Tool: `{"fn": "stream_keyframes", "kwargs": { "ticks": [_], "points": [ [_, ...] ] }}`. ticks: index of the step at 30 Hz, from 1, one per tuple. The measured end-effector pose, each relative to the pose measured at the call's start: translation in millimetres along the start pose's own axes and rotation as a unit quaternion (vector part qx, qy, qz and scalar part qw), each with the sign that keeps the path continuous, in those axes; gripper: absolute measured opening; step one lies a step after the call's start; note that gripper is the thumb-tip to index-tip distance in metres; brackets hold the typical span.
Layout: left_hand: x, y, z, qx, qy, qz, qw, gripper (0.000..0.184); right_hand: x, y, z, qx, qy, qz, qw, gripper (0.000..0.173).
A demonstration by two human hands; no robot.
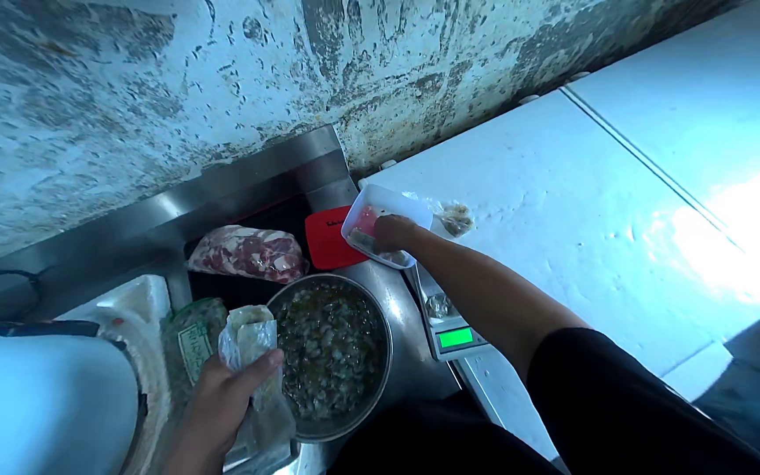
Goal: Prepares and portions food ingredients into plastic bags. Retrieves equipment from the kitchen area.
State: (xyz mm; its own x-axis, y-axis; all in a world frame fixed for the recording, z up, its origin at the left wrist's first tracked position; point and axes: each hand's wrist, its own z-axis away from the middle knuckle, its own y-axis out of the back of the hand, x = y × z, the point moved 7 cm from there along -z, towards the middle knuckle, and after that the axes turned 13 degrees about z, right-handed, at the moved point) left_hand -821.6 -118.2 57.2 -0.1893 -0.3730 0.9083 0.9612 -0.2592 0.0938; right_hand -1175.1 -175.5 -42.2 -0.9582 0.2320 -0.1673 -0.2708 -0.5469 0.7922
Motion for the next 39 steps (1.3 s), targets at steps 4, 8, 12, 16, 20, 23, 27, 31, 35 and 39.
{"fn": "stream_keyframes", "kwargs": {
  "ticks": [4,8,12,16,20,23,27,31,35,39],
  "points": [
    [21.7,-21.9,-7.1,-0.027,-0.030,0.005,0.999,0.063,3.4,-3.9,2.9,0.025,-0.027,-0.005,0.999,0.047],
    [40.7,-47.2,-3.7,-0.064,-0.046,-0.022,0.997,0.066,-4.7,-8.0,4.4,0.018,-0.003,-0.013,1.000,0.038],
    [52.6,-59.1,5.9,-0.082,-0.053,-0.020,0.995,0.054,-10.9,-10.8,1.5,0.031,0.017,-0.038,0.999,0.038],
    [48.7,-57.1,11.5,-0.082,-0.051,-0.021,0.995,0.051,-7.7,-14.6,3.2,0.051,0.011,-0.051,0.997,0.039],
    [44.5,-55.9,20.7,-0.080,-0.056,-0.030,0.995,0.048,-5.5,-18.9,10.6,0.042,-0.012,-0.125,0.991,0.039],
    [43.7,-53.4,25.5,-0.076,-0.064,-0.022,0.995,0.046,-10.8,-21.1,11.5,0.056,0.002,-0.123,0.991,0.047],
    [35.5,-50.9,30.8,-0.069,-0.049,-0.033,0.996,0.046,-13.8,-26.1,22.5,0.042,0.025,-0.116,0.992,0.054],
    [38.9,-57.3,33.0,-0.078,-0.048,-0.042,0.995,0.049,-15.9,-25.1,29.9,0.026,0.010,-0.123,0.992,0.050],
    [62.5,-76.5,16.4,-0.073,-0.094,-0.158,0.980,0.084,-14.5,-23.8,32.5,0.025,0.008,-0.143,0.989,0.052],
    [115.0,-147.5,-33.1,-0.057,-0.137,-0.472,0.869,0.076,-18.9,-19.2,47.5,0.098,0.099,-0.135,0.981,0.037]
  ]
}}
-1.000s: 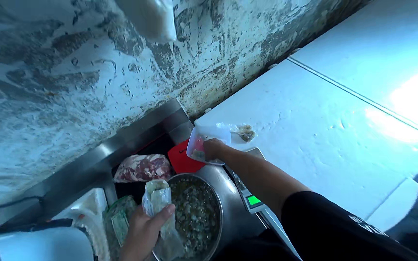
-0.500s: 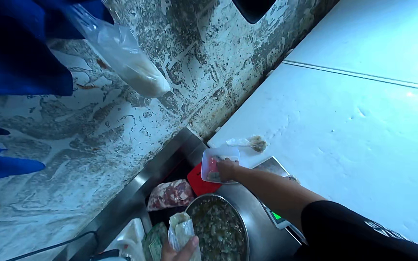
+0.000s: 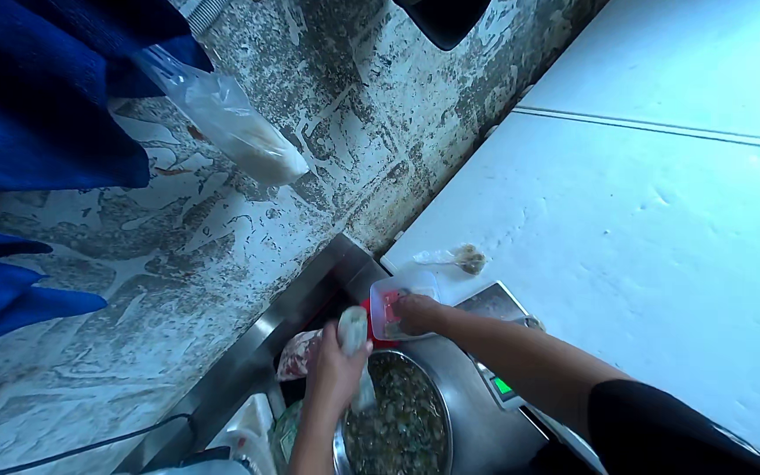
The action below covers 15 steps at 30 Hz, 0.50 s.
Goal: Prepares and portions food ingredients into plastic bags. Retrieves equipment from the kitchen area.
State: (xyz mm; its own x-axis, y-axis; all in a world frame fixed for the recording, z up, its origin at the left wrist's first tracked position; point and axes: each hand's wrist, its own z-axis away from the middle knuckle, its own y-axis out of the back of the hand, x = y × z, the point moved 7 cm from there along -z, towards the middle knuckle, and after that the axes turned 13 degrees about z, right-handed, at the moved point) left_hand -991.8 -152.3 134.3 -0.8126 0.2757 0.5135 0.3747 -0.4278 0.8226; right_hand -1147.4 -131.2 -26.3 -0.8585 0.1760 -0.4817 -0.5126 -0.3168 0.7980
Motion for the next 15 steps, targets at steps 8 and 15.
{"fn": "stream_keyframes", "kwargs": {
  "ticks": [8,15],
  "points": [
    [68.0,-132.7,-108.8,-0.180,-0.261,-0.332,0.888,0.054,60.9,5.0,182.8,0.242,-0.074,-0.158,0.954,0.024],
    [38.0,-195.0,-132.7,-0.267,-0.232,-0.329,0.876,0.060,137.6,-18.9,291.4,0.341,-0.242,-0.132,0.899,0.016]
  ]
}}
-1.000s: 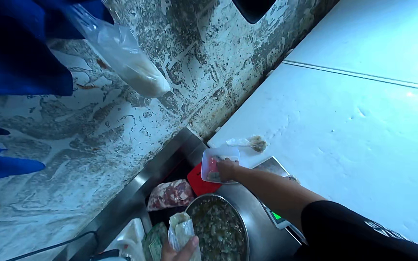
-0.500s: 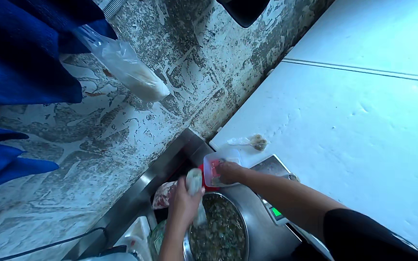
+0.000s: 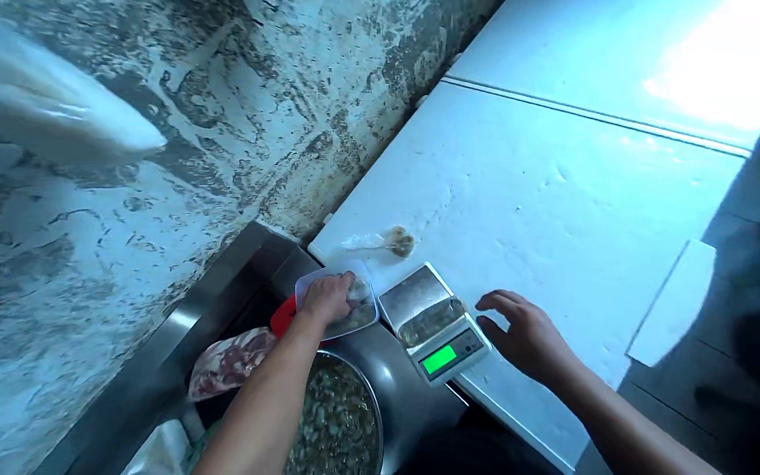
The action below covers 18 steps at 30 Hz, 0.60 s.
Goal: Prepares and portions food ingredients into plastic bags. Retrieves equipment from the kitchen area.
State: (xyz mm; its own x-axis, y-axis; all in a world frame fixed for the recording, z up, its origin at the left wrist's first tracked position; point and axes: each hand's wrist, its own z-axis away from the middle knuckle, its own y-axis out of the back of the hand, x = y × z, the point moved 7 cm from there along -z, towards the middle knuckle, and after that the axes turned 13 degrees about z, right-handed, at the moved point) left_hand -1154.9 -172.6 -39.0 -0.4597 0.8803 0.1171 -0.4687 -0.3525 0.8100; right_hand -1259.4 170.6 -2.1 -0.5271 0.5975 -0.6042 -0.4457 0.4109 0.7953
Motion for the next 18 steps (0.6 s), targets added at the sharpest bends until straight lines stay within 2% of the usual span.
{"fn": "stream_keyframes", "kwargs": {
  "ticks": [3,6,9,13,18],
  "points": [
    [-2.2,1.8,5.2,0.001,-0.017,0.051,0.999,0.078,-3.8,1.8,-1.9,-0.001,-0.005,0.010,1.000,0.018],
    [-3.3,4.9,16.2,0.043,-0.047,0.063,0.996,0.086,-33.1,-9.6,-17.1,-0.024,0.052,0.044,0.997,0.021],
    [-2.5,12.3,37.5,0.117,-0.078,0.084,0.986,0.074,-59.7,-28.1,-31.7,-0.109,0.121,0.121,0.979,0.030],
    [-7.0,33.2,102.6,0.275,-0.075,0.193,0.939,0.052,-67.9,-43.2,-37.6,-0.133,0.184,0.196,0.954,0.034],
    [-41.7,-17.0,203.2,0.383,-0.045,0.273,0.881,0.049,-63.8,-60.1,-34.8,-0.170,0.183,0.251,0.935,0.042]
  ]
}}
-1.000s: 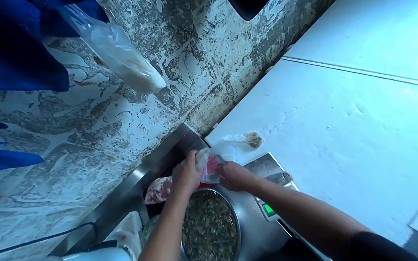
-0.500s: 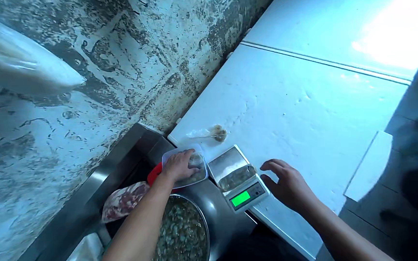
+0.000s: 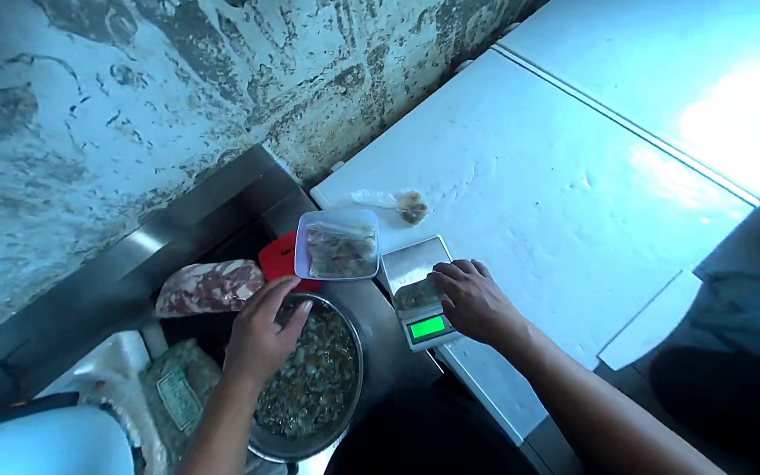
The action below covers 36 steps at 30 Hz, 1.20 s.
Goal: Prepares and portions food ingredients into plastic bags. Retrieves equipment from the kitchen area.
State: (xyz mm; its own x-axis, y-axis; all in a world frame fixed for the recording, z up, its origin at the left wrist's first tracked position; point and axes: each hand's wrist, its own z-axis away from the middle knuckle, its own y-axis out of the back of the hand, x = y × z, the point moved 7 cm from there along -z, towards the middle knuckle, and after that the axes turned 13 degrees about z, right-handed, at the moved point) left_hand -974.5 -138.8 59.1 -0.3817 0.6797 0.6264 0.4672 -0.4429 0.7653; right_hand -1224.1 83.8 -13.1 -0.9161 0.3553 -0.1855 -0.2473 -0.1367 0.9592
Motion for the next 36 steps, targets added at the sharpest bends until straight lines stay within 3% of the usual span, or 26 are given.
{"fn": "stream_keyframes", "kwargs": {
  "ticks": [3,6,9,12,15,16,20,22,26,28,31,34,36],
  "points": [
    [-13.0,21.5,67.8,0.067,0.036,0.030,0.997,0.044,-3.8,-10.3,-1.9,0.002,-0.012,0.030,0.999,0.044],
    [-17.9,36.1,126.6,0.110,0.072,0.056,0.990,0.038,-6.6,-12.9,-5.2,-0.048,-0.025,0.037,0.998,0.030],
    [-16.8,46.1,170.3,0.124,0.111,0.078,0.983,0.033,-10.2,5.0,-8.9,-0.044,-0.028,0.023,0.998,0.018],
    [-21.7,51.7,201.8,0.148,0.141,0.095,0.974,0.031,-18.5,12.1,-18.7,-0.101,-0.024,0.000,0.995,0.017],
    [-25.0,58.8,222.6,0.182,0.148,0.103,0.967,0.031,-28.3,0.6,-25.2,-0.131,-0.019,0.051,0.990,0.057],
    [-25.7,61.6,228.5,0.191,0.148,0.104,0.965,0.031,-29.0,-3.1,-25.6,-0.132,-0.026,0.066,0.989,0.063],
    [-32.1,69.8,261.8,0.224,0.193,0.085,0.952,0.032,-28.9,-7.0,-28.6,-0.120,-0.053,0.048,0.990,0.037],
    [-37.1,70.2,277.3,0.219,0.221,0.079,0.947,0.033,-36.4,10.8,-33.8,-0.063,-0.043,-0.010,0.997,0.024],
    [-43.3,63.2,296.1,0.187,0.274,0.080,0.940,0.033,-63.9,67.9,-64.7,0.109,-0.021,-0.163,0.980,0.021],
    [-42.0,58.3,295.3,0.169,0.285,0.084,0.940,0.034,-85.8,84.6,-95.0,0.148,0.020,-0.216,0.965,0.023],
    [-34.7,54.5,284.4,0.152,0.282,0.076,0.944,0.035,-119.5,77.7,-153.9,0.090,0.074,-0.197,0.974,0.030],
    [-28.8,57.1,282.2,0.139,0.292,0.070,0.944,0.035,-135.9,55.0,-180.9,0.042,0.056,-0.100,0.992,0.046],
    [-29.8,61.1,290.7,0.153,0.298,0.078,0.939,0.036,-146.9,52.4,-173.0,0.039,0.058,-0.075,0.995,0.026]
  ]
}}
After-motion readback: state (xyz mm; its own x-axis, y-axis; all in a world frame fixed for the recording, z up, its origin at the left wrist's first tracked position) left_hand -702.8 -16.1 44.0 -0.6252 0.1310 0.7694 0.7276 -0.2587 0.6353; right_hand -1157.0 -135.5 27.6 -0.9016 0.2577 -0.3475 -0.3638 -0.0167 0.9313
